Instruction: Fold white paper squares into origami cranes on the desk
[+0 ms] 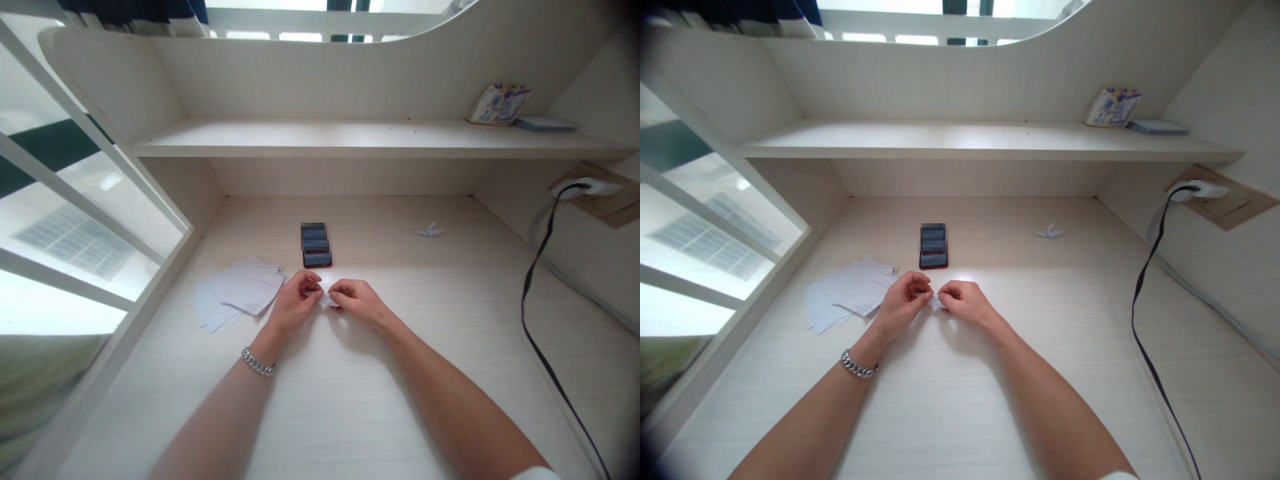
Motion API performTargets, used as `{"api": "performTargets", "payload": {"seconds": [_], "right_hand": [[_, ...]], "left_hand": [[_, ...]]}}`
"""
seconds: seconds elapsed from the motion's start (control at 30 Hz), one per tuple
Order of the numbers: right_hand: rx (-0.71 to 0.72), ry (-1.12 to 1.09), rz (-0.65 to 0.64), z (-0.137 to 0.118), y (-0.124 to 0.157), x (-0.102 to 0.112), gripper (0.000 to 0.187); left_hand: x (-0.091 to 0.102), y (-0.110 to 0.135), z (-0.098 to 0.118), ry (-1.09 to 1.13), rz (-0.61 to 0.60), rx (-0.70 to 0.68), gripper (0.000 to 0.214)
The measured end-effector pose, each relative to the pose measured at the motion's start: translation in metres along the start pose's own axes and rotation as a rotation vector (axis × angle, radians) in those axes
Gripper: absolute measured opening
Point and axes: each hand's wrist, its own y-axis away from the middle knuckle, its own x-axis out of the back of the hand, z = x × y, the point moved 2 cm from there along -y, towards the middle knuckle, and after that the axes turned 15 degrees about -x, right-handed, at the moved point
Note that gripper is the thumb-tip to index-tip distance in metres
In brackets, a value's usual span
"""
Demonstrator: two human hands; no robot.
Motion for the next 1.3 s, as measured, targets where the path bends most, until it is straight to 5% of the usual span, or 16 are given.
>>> {"api": "performTargets", "payload": {"seconds": [0.23,0.37,1.0,1.3], "right_hand": [[-0.045,-0.348,0.052,0.004,-0.005,-0.006,0.024],[-0.012,-0.511,0.159,0.007,-0.009,-0.01,0.029],[0.068,-0.113,0.295,-0.002,-0.001,-0.012,0.023],[0.058,-0.316,0.378,0.0,-0.002,-0.013,0.024]], "left_hand": [[0.002,-0.002,-0.004,0.136,0.141,0.046,0.037],[-0.002,-0.003,-0.002,0.058,0.027,0.035,0.028],[-0.009,0.0,0.0,-0.241,-0.023,-0.021,0.023],[-0.006,0.0,0.0,-0.181,0.135,0.007,0.026]]}}
